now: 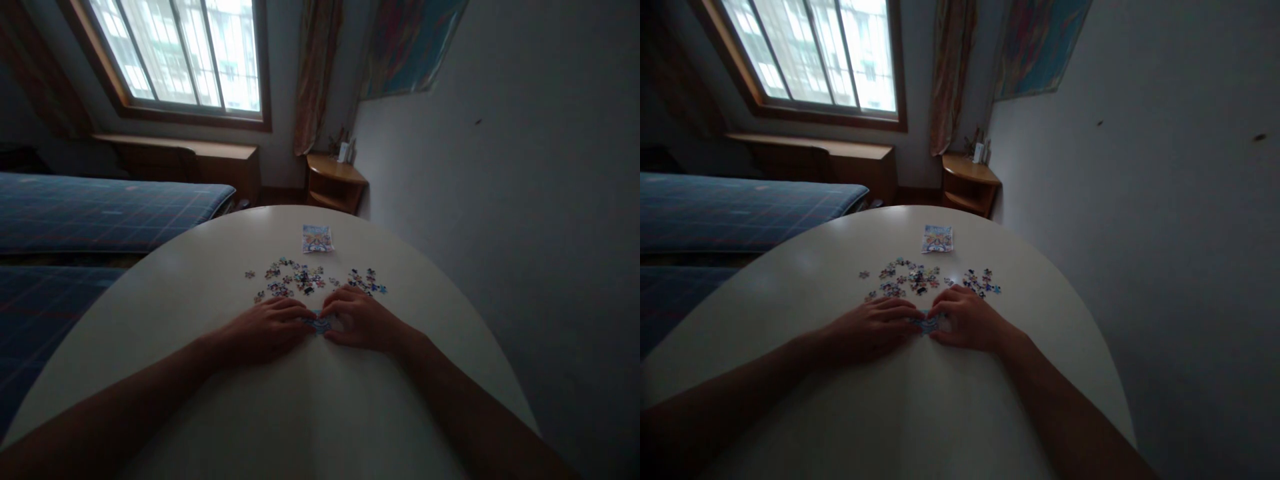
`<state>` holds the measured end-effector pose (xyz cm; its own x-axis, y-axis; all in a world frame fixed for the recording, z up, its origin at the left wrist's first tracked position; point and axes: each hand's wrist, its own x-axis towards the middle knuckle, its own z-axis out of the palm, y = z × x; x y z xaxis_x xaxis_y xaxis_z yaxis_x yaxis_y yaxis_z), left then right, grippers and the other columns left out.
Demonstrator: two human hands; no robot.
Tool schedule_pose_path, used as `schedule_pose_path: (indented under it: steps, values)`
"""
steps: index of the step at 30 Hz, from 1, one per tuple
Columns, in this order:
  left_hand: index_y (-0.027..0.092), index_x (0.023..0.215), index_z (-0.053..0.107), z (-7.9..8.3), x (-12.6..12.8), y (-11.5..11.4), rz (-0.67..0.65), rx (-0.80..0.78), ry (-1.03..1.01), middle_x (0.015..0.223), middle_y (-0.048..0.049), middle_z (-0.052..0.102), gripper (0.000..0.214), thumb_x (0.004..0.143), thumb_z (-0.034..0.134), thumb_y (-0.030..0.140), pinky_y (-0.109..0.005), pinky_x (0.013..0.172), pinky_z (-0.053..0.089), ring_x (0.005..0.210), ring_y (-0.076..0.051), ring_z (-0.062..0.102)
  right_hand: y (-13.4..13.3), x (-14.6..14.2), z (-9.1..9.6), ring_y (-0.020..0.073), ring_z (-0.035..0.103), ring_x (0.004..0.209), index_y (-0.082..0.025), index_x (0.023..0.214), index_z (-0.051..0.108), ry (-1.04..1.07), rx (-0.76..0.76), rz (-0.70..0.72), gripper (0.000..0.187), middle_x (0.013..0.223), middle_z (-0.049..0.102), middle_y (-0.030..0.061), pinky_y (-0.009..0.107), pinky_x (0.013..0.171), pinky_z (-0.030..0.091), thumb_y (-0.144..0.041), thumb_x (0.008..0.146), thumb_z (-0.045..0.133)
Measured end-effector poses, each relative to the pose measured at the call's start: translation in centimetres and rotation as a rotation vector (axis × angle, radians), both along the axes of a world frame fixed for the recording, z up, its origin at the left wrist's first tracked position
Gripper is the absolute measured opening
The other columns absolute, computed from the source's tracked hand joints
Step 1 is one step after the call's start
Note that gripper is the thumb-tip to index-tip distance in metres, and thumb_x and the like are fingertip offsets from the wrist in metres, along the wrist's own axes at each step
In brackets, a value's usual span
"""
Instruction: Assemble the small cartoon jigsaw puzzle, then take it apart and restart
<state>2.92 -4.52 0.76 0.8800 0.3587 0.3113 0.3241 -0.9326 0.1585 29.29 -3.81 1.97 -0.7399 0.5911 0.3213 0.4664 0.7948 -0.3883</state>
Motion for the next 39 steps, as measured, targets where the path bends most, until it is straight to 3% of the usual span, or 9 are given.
schedule_pose_path:
  steps: [19,21,24,28,39]
  values:
    - [0.021,0.114,0.062,-0.4,-0.1,0.1,0.03,0.036,-0.07,0.119,-0.0068,0.066,0.022,0.096,0.049,0.02,-0.038,0.096,0.05,0.108,-0.02,0.061,0.5,1.0,0.2,0.0228,0.062,0.1,-0.02,0.105,0.068,-0.047,0.009,-0.046,0.03,0.107,0.068,0.0102,0.041,0.092,0.048,-0.037,0.08,0.074]
    - [0.022,0.11,0.063,-0.4,-0.1,0.2,0.075,0.055,-0.088,0.115,-0.0057,0.068,0.02,0.097,0.049,0.02,-0.036,0.092,0.051,0.104,-0.019,0.063,0.5,0.9,0.2,0.0226,0.062,0.1,-0.02,0.104,0.068,-0.046,0.008,-0.041,0.029,0.108,0.068,0.0103,0.041,0.093,0.048,-0.037,0.081,0.073]
    - [0.021,0.1,0.065,-0.4,-0.4,0.4,0.265,0.114,-0.159,0.105,-0.0044,0.07,0.016,0.096,0.049,0.021,-0.036,0.086,0.053,0.095,-0.018,0.065,0.6,1.2,0.1,0.0231,0.061,0.106,-0.021,0.109,0.066,-0.06,0.023,-0.07,0.03,0.112,0.067,0.0101,0.042,0.098,0.046,-0.038,0.084,0.07]
    - [0.02,0.094,0.066,-0.5,-0.9,1.1,0.495,0.157,-0.2,0.1,-0.0046,0.072,0.015,0.093,0.051,0.02,-0.04,0.084,0.054,0.091,-0.021,0.065,1.1,1.6,-0.4,0.0254,0.058,0.114,-0.021,0.117,0.063,-0.084,0.066,-0.209,0.03,0.118,0.066,0.0108,0.046,0.101,0.043,-0.035,0.09,0.062]
    - [0.022,0.102,0.069,-1.1,-1.1,1.5,0.541,0.078,-0.15,0.108,-0.0036,0.072,0.019,0.092,0.053,0.021,-0.04,0.092,0.052,0.099,-0.021,0.064,1.5,1.8,-1.1,0.0265,0.056,0.118,-0.018,0.122,0.06,-0.115,0.067,-0.298,0.034,0.126,0.065,0.0124,0.048,0.105,0.04,-0.029,0.09,0.06]
